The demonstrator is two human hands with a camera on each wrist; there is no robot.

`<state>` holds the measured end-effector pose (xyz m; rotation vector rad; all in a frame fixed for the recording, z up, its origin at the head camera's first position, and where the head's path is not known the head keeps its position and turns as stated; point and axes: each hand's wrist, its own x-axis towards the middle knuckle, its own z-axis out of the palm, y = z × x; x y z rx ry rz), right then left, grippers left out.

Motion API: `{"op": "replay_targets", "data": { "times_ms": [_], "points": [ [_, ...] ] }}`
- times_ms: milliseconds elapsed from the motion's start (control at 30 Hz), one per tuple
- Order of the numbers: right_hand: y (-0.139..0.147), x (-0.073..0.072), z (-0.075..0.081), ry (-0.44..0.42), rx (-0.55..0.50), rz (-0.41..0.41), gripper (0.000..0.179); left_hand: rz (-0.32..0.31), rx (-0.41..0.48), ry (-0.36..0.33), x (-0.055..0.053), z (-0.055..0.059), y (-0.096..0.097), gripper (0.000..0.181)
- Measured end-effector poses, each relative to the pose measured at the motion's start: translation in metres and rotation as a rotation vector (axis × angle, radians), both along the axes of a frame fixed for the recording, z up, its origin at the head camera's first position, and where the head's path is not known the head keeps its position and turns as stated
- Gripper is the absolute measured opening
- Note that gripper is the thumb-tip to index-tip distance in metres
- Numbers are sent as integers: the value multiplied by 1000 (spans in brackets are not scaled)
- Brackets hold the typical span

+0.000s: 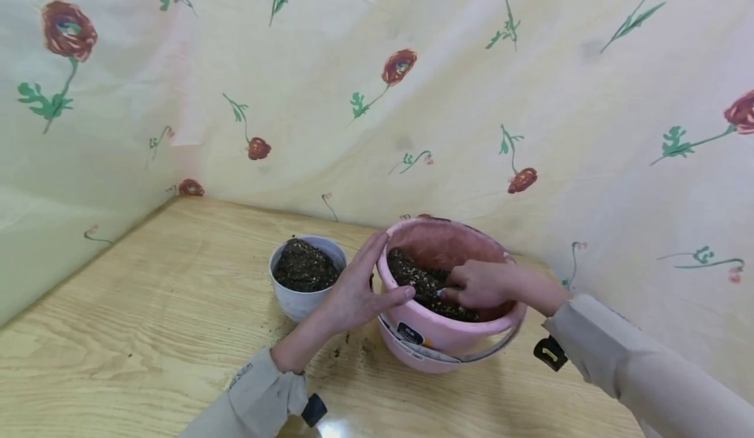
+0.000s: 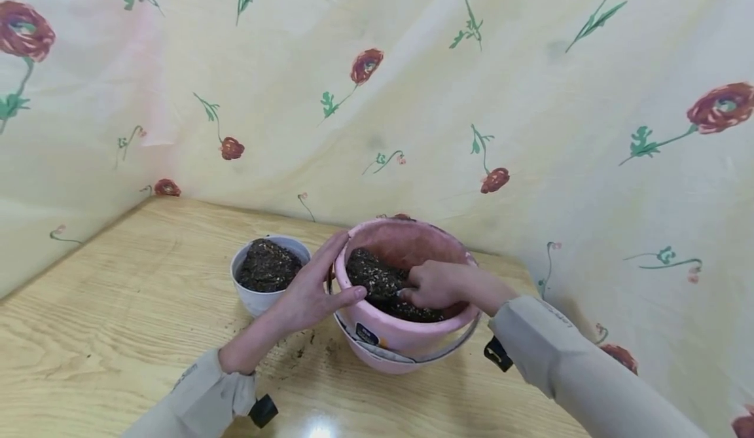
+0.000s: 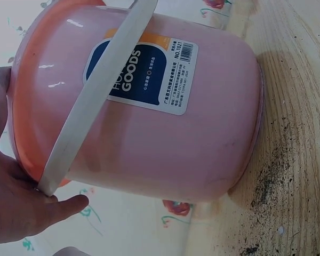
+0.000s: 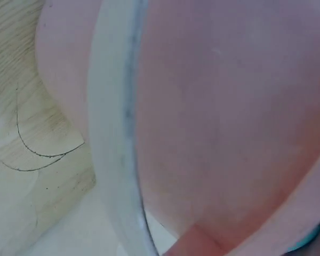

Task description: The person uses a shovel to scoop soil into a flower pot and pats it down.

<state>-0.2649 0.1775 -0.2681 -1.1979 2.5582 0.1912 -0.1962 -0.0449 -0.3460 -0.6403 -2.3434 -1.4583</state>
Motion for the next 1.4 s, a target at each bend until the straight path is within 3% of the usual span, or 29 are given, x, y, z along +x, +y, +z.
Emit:
{"op": "replay_targets", "data": {
  "times_ms": [467, 733, 900, 1233, 1400],
  "points": [
    [10, 10, 16, 72, -42, 44, 25, 9, 0, -37, 1, 0, 0, 91],
    [19, 18, 17, 172, -112, 140, 24, 19, -7, -35, 1, -3, 1, 94],
    [26, 22, 20, 190, -169, 174, 21, 31, -2, -48, 1, -3, 1, 93],
    [36, 24, 32, 159, -185, 99, 18, 30, -3, -30, 1, -3, 1, 92],
    [40, 25, 35, 159, -204, 122, 18, 32, -4, -39, 1, -3, 1, 93]
  ]
}}
